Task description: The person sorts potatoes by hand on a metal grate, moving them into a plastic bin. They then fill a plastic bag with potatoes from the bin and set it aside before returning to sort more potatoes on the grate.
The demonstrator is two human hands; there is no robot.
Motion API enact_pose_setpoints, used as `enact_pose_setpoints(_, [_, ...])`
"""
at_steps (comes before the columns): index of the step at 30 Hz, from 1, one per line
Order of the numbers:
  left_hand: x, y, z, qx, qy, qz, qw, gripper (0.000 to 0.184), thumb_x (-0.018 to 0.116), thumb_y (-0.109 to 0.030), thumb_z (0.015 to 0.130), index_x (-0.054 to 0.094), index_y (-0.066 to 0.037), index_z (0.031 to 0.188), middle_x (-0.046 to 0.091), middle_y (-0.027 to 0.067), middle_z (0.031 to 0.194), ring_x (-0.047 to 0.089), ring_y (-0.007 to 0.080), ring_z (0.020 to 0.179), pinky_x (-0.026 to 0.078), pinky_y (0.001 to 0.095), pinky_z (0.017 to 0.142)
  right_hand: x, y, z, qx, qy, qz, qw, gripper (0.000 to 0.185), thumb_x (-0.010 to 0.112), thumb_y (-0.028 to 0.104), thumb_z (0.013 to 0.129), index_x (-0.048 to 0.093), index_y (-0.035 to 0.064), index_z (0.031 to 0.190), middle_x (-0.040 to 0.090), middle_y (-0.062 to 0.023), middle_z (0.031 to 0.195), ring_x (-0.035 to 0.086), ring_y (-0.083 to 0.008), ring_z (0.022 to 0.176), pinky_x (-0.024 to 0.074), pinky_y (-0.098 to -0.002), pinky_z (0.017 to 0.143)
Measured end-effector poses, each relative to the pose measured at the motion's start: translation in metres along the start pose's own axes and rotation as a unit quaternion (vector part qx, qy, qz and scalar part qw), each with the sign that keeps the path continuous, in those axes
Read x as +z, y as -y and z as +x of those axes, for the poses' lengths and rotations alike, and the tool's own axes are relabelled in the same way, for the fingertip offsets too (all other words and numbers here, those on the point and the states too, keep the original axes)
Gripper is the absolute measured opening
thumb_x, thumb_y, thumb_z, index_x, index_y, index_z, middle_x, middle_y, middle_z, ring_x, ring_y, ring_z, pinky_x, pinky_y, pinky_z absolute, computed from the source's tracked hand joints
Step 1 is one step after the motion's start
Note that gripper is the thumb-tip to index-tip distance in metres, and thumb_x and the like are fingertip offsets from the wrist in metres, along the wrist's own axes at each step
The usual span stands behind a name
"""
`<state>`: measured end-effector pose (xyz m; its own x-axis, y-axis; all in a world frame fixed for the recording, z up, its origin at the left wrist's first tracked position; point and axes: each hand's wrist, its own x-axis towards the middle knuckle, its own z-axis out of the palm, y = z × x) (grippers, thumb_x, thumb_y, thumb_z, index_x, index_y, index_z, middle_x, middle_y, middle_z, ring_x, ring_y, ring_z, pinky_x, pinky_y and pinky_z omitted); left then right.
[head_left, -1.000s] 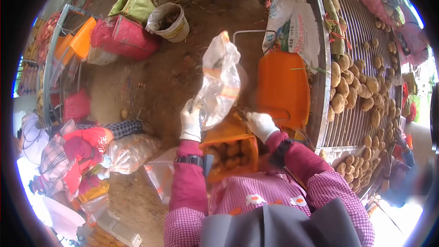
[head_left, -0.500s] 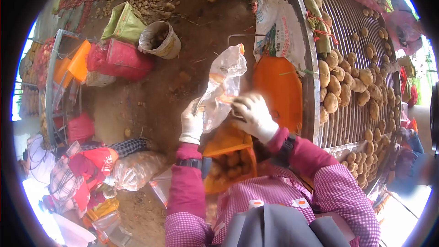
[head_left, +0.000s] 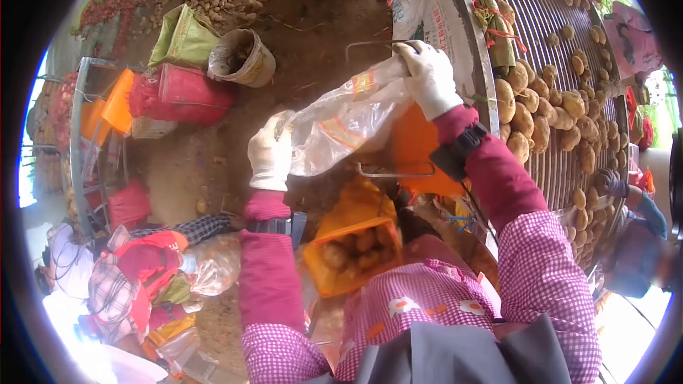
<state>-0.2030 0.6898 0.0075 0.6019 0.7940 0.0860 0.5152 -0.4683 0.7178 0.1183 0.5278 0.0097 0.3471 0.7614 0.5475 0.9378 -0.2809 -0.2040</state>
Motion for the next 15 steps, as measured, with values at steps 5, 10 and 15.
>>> enact_pose_setpoints(5, [0.067,-0.019,-0.032,0.046,0.083,0.058,0.994,0.015,0.070,-0.028,0.096,0.074,-0.013,0.099,0.074,0.0176,0.089,0.071,0.0400,0.083,0.056,0.0506,0.073,-0.030,0.025,-0.061,0.030,0.381,-0.009,0.924,0.012,0.065,0.022,0.089,0.071,0.0115,0.090,0.070,-0.0115,0.074,0.068,-0.0337,0.059,0.0534,-0.0464,0.052])
enact_pose_setpoints(10, [0.163,-0.023,-0.105,0.148,0.242,0.138,0.949,0.021,0.061,-0.031,0.099,0.074,-0.015,0.097,0.076,0.0128,0.089,0.073,0.0334,0.086,0.052,0.0494,0.088,-0.001,0.053,-0.195,-0.070,0.451,0.038,0.889,0.013,0.063,0.017,0.088,0.073,0.0092,0.083,0.071,-0.0117,0.068,0.070,-0.0305,0.061,0.0536,-0.0463,0.055])
enact_pose_setpoints(15, [0.151,-0.026,-0.105,0.067,0.355,0.179,0.915,0.030,0.053,-0.034,0.102,0.074,-0.014,0.101,0.077,0.0159,0.092,0.074,0.0353,0.090,0.046,0.0514,0.104,0.001,0.067,-0.196,-0.051,0.495,0.070,0.865,0.016,0.062,0.017,0.091,0.076,0.0079,0.093,0.076,-0.0122,0.085,0.074,-0.0297,0.072,0.0555,-0.0446,0.063])
